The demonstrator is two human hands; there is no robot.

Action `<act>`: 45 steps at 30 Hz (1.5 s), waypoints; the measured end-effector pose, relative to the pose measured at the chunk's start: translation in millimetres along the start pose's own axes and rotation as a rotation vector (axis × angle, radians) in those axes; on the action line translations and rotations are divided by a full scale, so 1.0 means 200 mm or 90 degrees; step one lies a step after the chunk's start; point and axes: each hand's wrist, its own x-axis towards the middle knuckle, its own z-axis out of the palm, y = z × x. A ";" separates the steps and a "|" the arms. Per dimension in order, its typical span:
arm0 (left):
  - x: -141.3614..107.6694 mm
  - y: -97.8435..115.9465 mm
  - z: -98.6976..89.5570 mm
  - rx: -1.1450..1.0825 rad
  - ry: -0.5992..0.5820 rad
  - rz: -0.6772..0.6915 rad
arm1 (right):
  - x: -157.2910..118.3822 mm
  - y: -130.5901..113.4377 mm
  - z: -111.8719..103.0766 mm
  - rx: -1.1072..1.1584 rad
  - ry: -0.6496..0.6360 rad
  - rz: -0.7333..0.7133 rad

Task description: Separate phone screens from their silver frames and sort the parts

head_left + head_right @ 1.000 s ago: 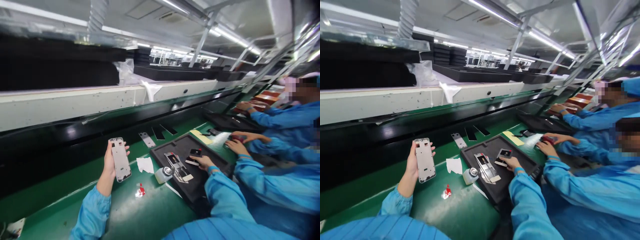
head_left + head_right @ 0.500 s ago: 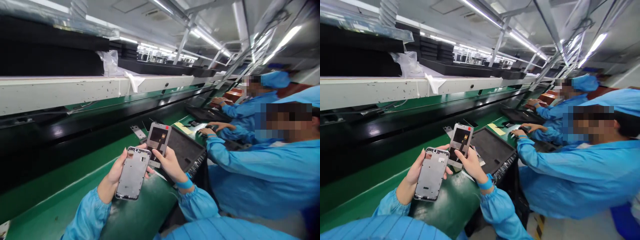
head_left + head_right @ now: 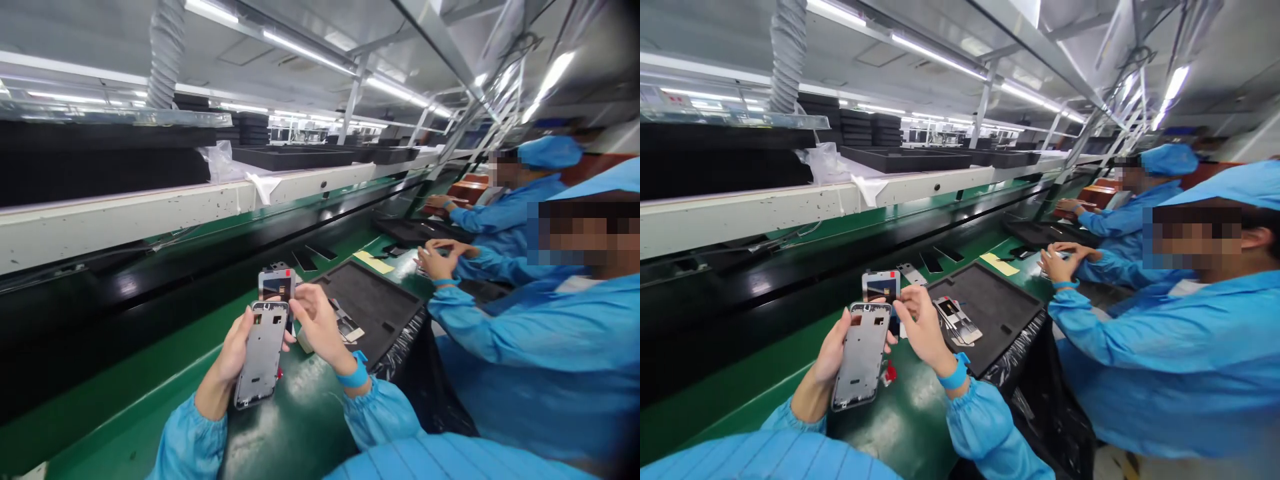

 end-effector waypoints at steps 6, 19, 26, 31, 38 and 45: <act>0.03 -0.02 0.01 0.304 0.058 0.193 | 0.02 -0.10 0.09 0.045 0.059 -0.034; 0.01 -0.01 -0.02 0.571 -0.077 0.289 | 0.04 -0.08 0.22 0.222 0.294 -0.042; 0.00 0.02 -0.06 0.519 -0.045 0.272 | 0.05 -0.11 0.17 0.093 0.243 -0.082; 0.01 0.03 -0.04 0.497 -0.033 0.267 | 0.05 -0.12 0.19 0.094 0.250 -0.039; 0.00 0.02 -0.02 0.514 -0.050 0.248 | 0.04 -0.11 0.24 0.165 0.304 -0.028; 0.01 0.05 -0.08 0.439 0.046 0.299 | 0.03 -0.12 0.18 0.050 0.258 -0.101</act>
